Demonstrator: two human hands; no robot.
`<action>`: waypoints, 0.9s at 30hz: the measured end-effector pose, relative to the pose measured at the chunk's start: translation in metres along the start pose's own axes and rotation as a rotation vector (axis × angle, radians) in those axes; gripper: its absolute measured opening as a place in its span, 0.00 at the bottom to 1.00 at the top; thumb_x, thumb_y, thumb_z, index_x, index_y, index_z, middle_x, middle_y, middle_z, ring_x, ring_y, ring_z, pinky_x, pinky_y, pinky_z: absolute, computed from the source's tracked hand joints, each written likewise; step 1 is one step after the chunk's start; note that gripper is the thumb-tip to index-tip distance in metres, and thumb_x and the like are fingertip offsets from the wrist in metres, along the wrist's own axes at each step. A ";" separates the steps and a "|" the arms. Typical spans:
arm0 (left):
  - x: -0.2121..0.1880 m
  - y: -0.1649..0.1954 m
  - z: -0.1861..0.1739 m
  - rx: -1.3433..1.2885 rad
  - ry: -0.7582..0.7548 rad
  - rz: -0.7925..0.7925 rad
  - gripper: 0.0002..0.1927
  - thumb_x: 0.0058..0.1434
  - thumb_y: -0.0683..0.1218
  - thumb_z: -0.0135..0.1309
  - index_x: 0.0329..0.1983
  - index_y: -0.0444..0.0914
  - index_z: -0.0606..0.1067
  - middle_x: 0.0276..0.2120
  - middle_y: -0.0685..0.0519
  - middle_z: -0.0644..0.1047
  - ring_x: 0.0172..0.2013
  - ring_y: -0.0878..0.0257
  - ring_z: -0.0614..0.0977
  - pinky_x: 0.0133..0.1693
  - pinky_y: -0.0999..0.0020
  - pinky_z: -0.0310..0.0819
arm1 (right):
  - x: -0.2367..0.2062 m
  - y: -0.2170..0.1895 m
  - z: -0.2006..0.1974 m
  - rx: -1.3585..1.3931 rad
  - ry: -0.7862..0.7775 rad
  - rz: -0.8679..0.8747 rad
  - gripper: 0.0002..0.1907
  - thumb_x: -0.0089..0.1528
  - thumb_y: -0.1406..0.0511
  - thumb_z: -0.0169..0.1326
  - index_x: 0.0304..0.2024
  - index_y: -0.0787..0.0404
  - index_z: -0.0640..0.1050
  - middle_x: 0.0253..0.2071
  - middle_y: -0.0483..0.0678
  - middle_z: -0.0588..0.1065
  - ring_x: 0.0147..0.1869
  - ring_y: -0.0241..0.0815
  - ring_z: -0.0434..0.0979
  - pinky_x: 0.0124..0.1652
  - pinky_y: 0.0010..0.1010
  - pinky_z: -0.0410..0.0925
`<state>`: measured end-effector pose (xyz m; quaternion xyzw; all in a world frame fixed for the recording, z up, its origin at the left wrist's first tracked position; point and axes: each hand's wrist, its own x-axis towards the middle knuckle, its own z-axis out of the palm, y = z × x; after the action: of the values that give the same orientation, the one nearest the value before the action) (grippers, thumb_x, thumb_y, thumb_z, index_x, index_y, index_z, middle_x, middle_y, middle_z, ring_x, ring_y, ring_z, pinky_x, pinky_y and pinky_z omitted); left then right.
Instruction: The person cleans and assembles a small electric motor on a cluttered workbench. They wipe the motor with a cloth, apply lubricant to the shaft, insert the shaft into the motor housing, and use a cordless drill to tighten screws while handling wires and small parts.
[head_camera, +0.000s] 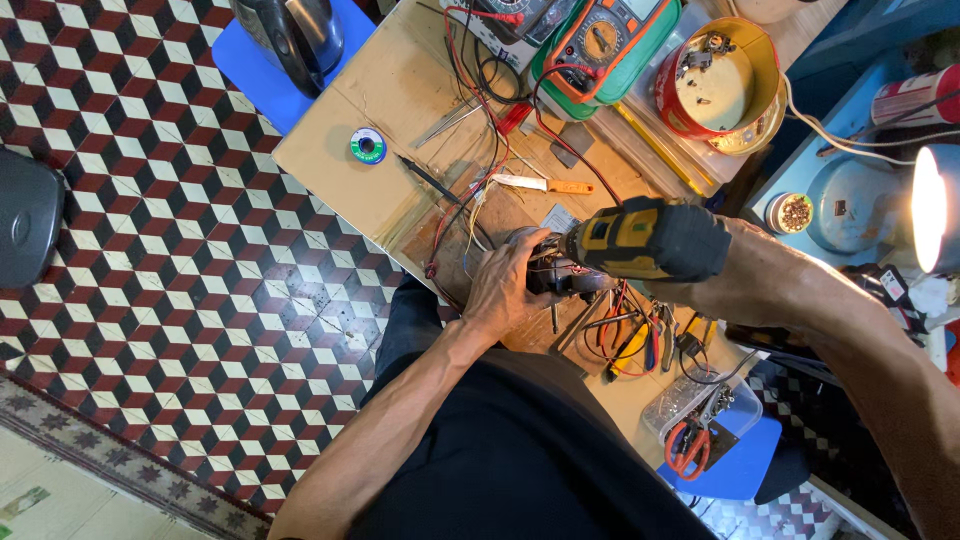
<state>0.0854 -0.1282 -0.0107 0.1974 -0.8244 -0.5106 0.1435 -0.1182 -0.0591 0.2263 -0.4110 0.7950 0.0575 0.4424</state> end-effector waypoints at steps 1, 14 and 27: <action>0.000 0.000 0.001 -0.006 -0.015 -0.009 0.50 0.46 0.49 0.73 0.71 0.42 0.60 0.59 0.47 0.74 0.58 0.50 0.76 0.58 0.52 0.66 | 0.001 0.001 0.002 -0.025 -0.006 -0.007 0.31 0.56 0.55 0.65 0.62 0.42 0.77 0.49 0.46 0.82 0.51 0.41 0.83 0.49 0.41 0.75; 0.005 0.018 -0.005 0.068 -0.055 0.039 0.43 0.45 0.50 0.73 0.64 0.43 0.67 0.55 0.47 0.76 0.57 0.48 0.76 0.57 0.52 0.69 | -0.068 0.021 0.029 0.431 0.283 0.058 0.23 0.54 0.65 0.63 0.52 0.54 0.79 0.42 0.44 0.84 0.43 0.41 0.81 0.44 0.36 0.73; -0.005 0.034 0.042 0.186 0.018 -0.007 0.46 0.43 0.51 0.75 0.65 0.39 0.67 0.54 0.42 0.76 0.56 0.45 0.77 0.57 0.54 0.72 | -0.129 0.117 0.152 0.860 0.454 0.269 0.16 0.55 0.68 0.62 0.47 0.60 0.79 0.26 0.48 0.78 0.26 0.38 0.76 0.26 0.35 0.72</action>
<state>0.0659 -0.0796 0.0013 0.2173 -0.8663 -0.4305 0.1302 -0.0664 0.1644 0.1999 -0.0873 0.8688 -0.3096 0.3765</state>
